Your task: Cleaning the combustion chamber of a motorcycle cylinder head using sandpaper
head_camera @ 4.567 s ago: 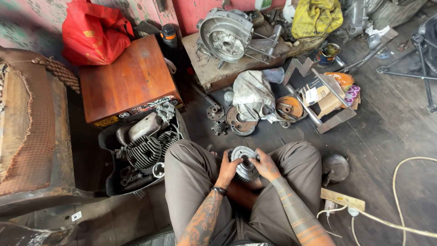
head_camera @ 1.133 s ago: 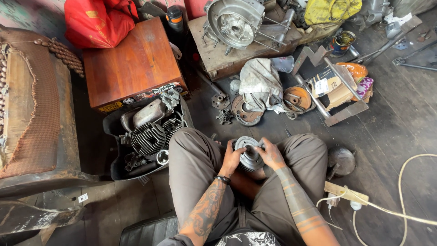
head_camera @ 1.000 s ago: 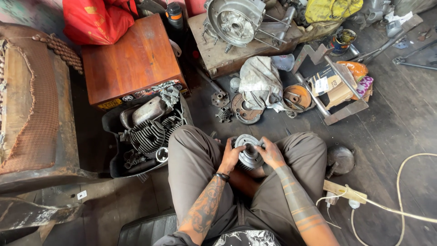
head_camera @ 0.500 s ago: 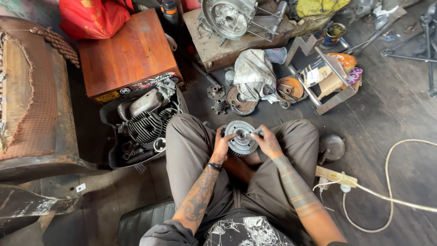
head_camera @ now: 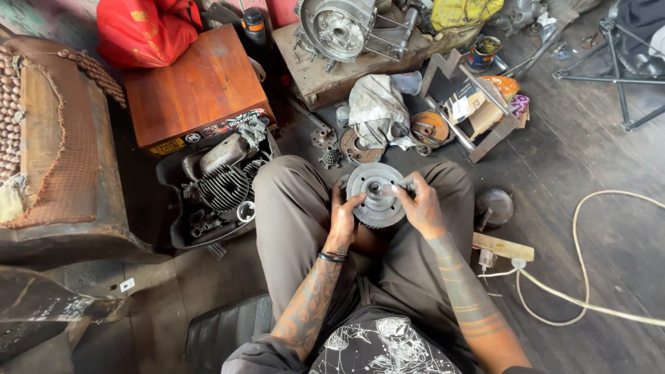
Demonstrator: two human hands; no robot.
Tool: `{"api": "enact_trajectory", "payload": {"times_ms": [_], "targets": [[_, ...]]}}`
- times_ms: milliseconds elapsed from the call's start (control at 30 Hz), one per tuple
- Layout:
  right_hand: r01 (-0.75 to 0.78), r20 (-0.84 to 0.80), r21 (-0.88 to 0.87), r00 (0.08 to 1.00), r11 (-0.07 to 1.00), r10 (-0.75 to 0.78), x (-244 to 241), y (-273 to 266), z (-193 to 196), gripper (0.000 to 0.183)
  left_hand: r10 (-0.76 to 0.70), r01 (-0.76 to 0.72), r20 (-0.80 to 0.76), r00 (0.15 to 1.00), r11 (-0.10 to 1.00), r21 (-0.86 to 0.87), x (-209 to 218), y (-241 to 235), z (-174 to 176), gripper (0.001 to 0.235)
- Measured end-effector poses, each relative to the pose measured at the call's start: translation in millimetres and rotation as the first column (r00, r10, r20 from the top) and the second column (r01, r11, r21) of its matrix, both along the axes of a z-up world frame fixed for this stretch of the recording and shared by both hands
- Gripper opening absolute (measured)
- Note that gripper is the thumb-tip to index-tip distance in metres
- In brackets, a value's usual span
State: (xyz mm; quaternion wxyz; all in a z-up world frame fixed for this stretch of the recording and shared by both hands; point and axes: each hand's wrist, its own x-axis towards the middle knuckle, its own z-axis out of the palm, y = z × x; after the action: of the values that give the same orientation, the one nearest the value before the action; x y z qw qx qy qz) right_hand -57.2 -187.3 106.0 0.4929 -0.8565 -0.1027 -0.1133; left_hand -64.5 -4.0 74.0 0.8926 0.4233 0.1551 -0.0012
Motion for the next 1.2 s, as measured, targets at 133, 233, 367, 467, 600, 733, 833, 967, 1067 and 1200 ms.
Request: {"api": "enact_trajectory", "payload": {"times_ms": [133,233,367,467,600,733,833,967,1067,1200], "targets": [[-0.036,0.068,0.014,0.997,0.999,0.035,-15.1,-2.8,23.0,0.021,0.020,-0.017,0.049,0.999,0.998,-0.067,-29.6,4.2,38.6,0.070],[-0.054,0.117,0.047,0.992,0.997,0.048,-26.4,3.3,50.3,0.021,0.061,-0.046,0.129,0.990,0.992,-0.118,-43.9,6.1,54.6,0.068],[-0.076,0.195,0.123,0.979,0.990,0.051,-44.4,19.2,91.7,0.019,0.161,-0.113,0.262,0.951,0.976,-0.188,-67.5,10.9,91.1,0.066],[-0.085,0.247,0.166,0.968,0.983,0.042,-58.6,36.5,123.8,0.019,0.198,-0.134,0.329,0.924,0.969,-0.207,-83.5,19.7,130.0,0.070],[-0.075,0.301,0.191,0.954,0.979,0.014,-65.8,39.4,150.3,0.018,0.230,-0.141,0.396,0.889,0.960,-0.242,-101.2,23.2,178.5,0.071],[-0.043,0.441,0.338,0.890,0.940,-0.118,-68.4,47.8,169.0,0.019,0.219,-0.145,0.528,0.821,0.973,-0.180,-113.4,26.6,224.7,0.074],[-0.024,0.469,0.412,0.863,0.911,-0.189,-66.1,52.4,182.4,0.020,0.197,-0.132,0.562,0.803,0.979,-0.154,-112.5,27.0,245.6,0.075],[0.001,0.478,0.432,0.847,0.902,-0.230,-50.9,58.0,191.1,0.021,0.196,-0.112,0.607,0.770,0.978,-0.174,-92.9,30.1,255.0,0.074],[-0.005,0.492,0.460,0.834,0.888,-0.250,-37.5,66.6,202.9,0.020,0.240,-0.116,0.574,0.783,0.963,-0.244,-72.4,27.9,259.2,0.069],[0.001,0.533,0.436,0.805,0.900,-0.259,-7.3,67.2,215.8,0.021,0.190,-0.056,0.526,0.829,0.964,-0.260,-35.8,38.6,262.5,0.054]]}}
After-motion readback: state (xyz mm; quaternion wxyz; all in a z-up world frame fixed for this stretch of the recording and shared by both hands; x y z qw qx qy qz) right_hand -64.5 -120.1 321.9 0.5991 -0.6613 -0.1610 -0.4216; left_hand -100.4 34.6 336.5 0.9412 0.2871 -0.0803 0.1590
